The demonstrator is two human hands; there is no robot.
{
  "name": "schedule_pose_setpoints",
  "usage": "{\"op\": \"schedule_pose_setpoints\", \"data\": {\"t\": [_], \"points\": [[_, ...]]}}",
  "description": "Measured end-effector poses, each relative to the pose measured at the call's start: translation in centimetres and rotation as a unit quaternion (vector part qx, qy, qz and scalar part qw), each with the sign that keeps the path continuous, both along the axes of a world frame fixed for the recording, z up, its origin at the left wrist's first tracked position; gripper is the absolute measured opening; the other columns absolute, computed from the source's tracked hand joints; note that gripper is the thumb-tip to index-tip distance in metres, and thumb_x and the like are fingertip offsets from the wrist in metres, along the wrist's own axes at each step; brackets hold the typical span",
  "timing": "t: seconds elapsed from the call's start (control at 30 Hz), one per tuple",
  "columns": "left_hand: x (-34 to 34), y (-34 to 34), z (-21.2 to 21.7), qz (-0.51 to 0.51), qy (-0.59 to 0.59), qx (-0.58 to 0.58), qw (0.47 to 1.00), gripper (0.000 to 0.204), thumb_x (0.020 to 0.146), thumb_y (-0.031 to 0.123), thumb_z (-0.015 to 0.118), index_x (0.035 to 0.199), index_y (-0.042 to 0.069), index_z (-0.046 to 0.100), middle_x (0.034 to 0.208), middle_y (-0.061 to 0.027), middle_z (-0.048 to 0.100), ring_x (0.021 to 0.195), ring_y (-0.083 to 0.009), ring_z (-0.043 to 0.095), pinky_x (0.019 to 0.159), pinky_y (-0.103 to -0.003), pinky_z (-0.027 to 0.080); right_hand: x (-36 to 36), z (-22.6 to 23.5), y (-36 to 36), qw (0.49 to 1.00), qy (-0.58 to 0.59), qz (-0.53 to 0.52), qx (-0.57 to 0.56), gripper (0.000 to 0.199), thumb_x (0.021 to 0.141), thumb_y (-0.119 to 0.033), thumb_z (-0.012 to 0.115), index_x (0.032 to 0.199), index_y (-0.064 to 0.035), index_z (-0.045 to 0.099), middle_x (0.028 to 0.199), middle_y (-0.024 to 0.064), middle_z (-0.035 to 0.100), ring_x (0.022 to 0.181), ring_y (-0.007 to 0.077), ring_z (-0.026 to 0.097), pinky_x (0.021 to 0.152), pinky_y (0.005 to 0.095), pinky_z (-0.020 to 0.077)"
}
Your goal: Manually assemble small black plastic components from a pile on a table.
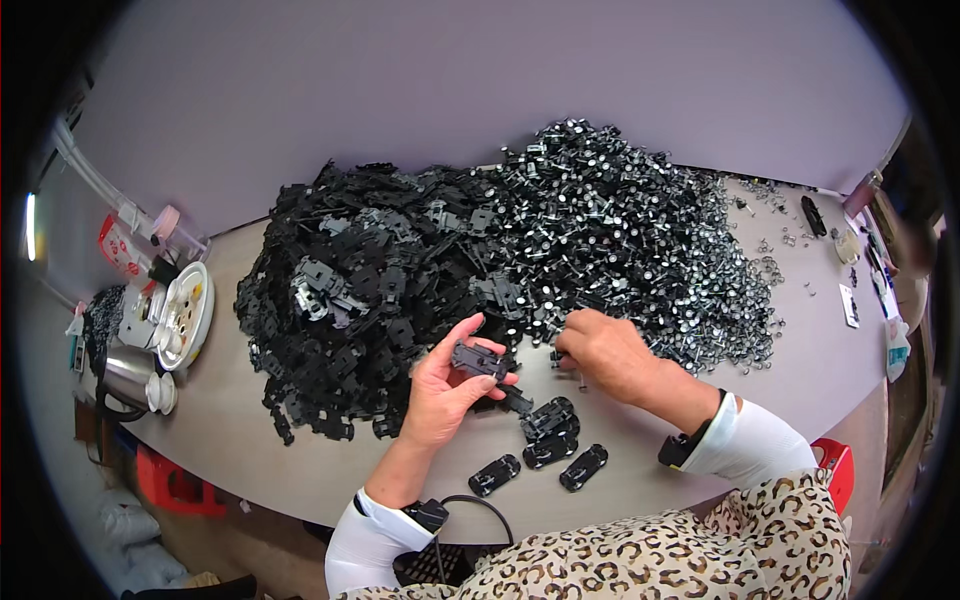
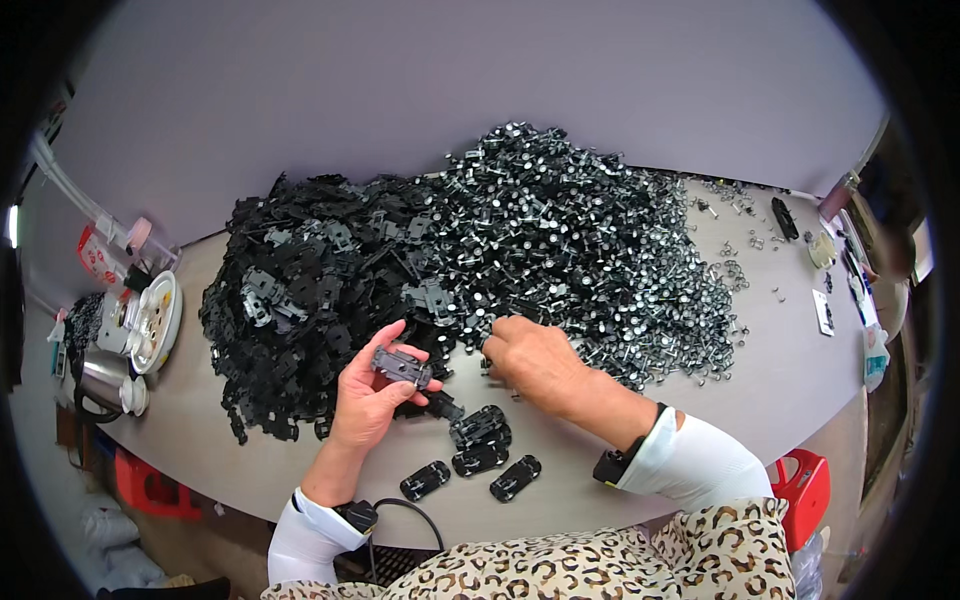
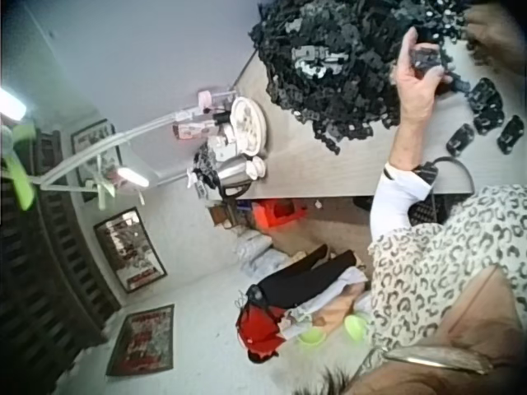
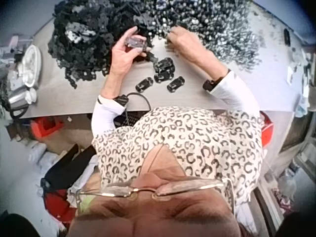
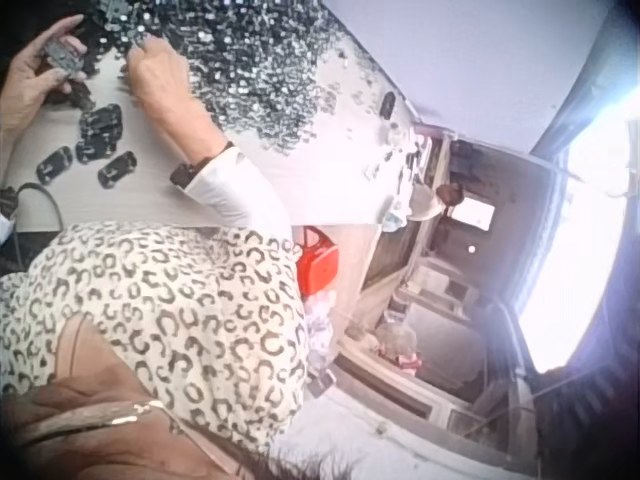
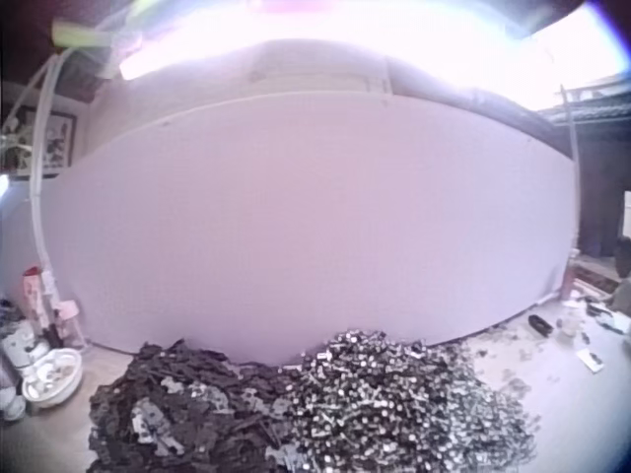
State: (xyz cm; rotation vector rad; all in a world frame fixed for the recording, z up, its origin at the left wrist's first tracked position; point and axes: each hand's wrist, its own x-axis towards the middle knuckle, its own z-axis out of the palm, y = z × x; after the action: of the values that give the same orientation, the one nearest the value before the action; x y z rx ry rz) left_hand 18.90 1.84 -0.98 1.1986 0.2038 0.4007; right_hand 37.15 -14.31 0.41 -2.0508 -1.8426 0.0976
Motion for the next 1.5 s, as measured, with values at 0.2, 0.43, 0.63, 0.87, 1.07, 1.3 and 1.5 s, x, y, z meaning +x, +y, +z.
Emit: {"op": "schedule_pose_setpoints", "data": {"t": [0.2, 0.43, 0.63, 0.87, 1.07, 1.3, 1.5], "points": [[0.0, -0.5, -0.3, 0.022, -0.014, 0.071, 0.997, 0.066, 0.083, -0.01, 0.059, 0.141, 0.007, 0.034, 0.112, -0.009, 0.057, 0.091, -0.0179, 0.064, 0.071, -0.026, 0.056, -3.6, 3.8, 3.2, 0.977, 0.16, 0.028, 0.141, 0.012, 0.073, -0.006, 0.07, 0.078, -0.0005, 0.06, 0.073, 0.0131, 0.058, 0.069, 0.0315, 0.059, 0.059, 0.0387, 0.0485], [0.1, -0.7, -0.2, 0.035, 0.001, 0.126, 0.991, 0.067, 0.082, -0.012, 0.059, 0.141, 0.008, 0.036, 0.11, -0.0052, 0.058, 0.091, -0.0113, 0.061, 0.078, -0.025, 0.055, -4.8, 3.7, 4.7, 0.98, 0.147, 0.03, 0.131, 0.015, 0.073, -0.008, 0.069, 0.078, 0.0011, 0.058, 0.071, 0.014, 0.056, 0.067, 0.032, 0.058, 0.058, 0.0398, 0.0485], [0.3, -1.4, 0.1, 0.051, -0.007, 0.119, 0.991, 0.069, 0.081, -0.015, 0.057, 0.142, 0.009, 0.035, 0.109, -0.0033, 0.058, 0.095, -0.0105, 0.058, 0.084, -0.025, 0.053, -5.3, 3.3, 4.4, 0.977, 0.133, 0.027, 0.162, 0.016, 0.074, -0.008, 0.069, 0.078, 0.0013, 0.057, 0.073, 0.0146, 0.055, 0.064, 0.0331, 0.058, 0.055, 0.04, 0.0479], [0.1, -1.6, -0.1, 0.024, -0.014, 0.083, 0.996, 0.07, 0.082, -0.014, 0.058, 0.143, 0.01, 0.034, 0.11, -0.0025, 0.058, 0.095, -0.0092, 0.057, 0.084, -0.024, 0.05, -5.7, 4.0, 4.0, 0.977, 0.141, 0.008, 0.157, 0.016, 0.073, -0.007, 0.069, 0.077, 0.0017, 0.056, 0.073, 0.0151, 0.056, 0.064, 0.0331, 0.058, 0.055, 0.04, 0.0482], [0.2, -1.8, 0.0, 0.01, -0.014, 0.075, 0.997, 0.07, 0.082, -0.013, 0.059, 0.143, 0.01, 0.034, 0.11, -0.0019, 0.058, 0.093, -0.0082, 0.056, 0.083, -0.023, 0.049, -5.6, 4.4, 3.8, 0.982, 0.117, 0.001, 0.15, 0.016, 0.071, -0.007, 0.069, 0.075, 0.002, 0.056, 0.07, 0.0154, 0.057, 0.063, 0.0339, 0.059, 0.055, 0.0404, 0.0494], [0.1, -2.2, 0.3, 0.05, 0.01, 0.114, 0.992, 0.067, 0.083, -0.01, 0.059, 0.142, 0.008, 0.034, 0.108, -0.0021, 0.059, 0.094, -0.008, 0.057, 0.083, -0.023, 0.048, -6.1, 3.4, 4.1, 0.964, 0.134, 0.001, 0.228, 0.018, 0.071, -0.009, 0.07, 0.071, -0.0001, 0.055, 0.07, 0.0127, 0.057, 0.06, 0.0308, 0.059, 0.052, 0.0374, 0.0488], [-0.7, -1.5, 2.1, -0.119, -0.071, -0.143, 0.98, 0.035, 0.092, 0.007, 0.054, 0.124, -0.004, 0.045, 0.107, -0.0104, 0.06, 0.102, -0.0215, 0.061, 0.088, -0.038, 0.054, -4.7, 4.2, 3.9, 0.966, 0.036, 0.092, 0.24, 0.023, 0.067, -0.01, 0.075, 0.07, -0.0025, 0.053, 0.066, 0.0077, 0.052, 0.061, 0.0259, 0.056, 0.05, 0.0347, 0.0462]]}}
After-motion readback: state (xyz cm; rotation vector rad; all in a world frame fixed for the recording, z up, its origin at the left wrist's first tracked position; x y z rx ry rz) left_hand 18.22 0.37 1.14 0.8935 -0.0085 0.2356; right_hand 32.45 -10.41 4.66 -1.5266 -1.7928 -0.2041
